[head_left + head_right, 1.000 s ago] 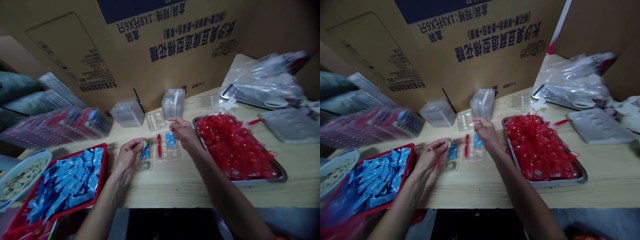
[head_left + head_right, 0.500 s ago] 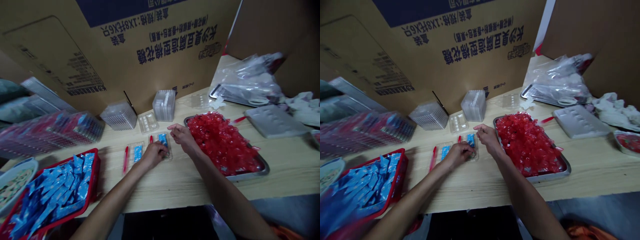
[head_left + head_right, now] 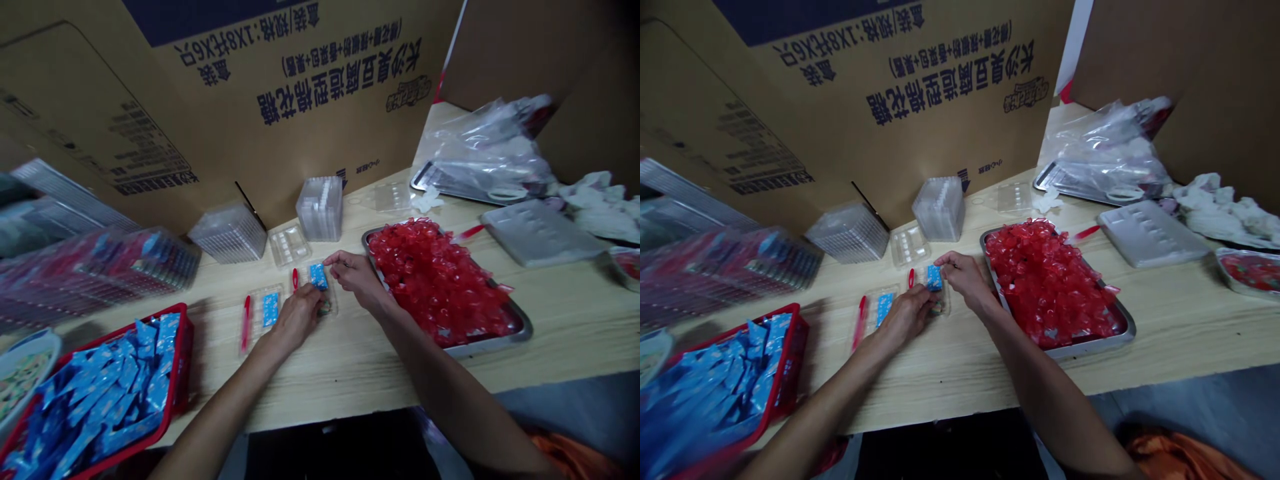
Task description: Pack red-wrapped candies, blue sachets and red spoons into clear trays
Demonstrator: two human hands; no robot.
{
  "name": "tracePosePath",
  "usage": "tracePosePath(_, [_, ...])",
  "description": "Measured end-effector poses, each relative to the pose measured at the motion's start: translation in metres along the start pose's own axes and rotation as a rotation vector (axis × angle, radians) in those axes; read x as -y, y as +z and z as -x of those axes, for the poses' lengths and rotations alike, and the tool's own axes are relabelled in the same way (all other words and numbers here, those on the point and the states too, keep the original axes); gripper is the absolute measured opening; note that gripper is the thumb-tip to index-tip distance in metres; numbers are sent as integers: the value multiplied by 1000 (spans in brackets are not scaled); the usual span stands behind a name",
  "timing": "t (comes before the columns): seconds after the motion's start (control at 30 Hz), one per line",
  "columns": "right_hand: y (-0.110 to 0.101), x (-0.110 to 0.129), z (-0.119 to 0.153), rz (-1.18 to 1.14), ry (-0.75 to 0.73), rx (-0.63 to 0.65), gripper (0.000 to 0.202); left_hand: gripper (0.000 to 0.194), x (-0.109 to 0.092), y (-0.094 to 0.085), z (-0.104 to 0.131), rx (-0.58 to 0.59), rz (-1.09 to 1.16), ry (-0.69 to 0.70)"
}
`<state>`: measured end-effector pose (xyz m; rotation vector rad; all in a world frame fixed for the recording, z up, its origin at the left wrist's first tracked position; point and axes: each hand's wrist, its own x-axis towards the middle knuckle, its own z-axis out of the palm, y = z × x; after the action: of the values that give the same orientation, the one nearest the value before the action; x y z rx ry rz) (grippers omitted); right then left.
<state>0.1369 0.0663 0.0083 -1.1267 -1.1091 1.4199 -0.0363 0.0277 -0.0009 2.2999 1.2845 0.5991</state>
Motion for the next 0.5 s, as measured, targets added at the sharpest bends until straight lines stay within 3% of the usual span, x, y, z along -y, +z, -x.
tracePosePath(0.33, [5, -7, -1, 74, -57, 20, 24, 22, 4, 1, -4, 68, -188, -8])
tracePosePath(0.5, [6, -9, -2, 69, -32, -1, 25, 32, -1, -9, 1, 103, -98, 20])
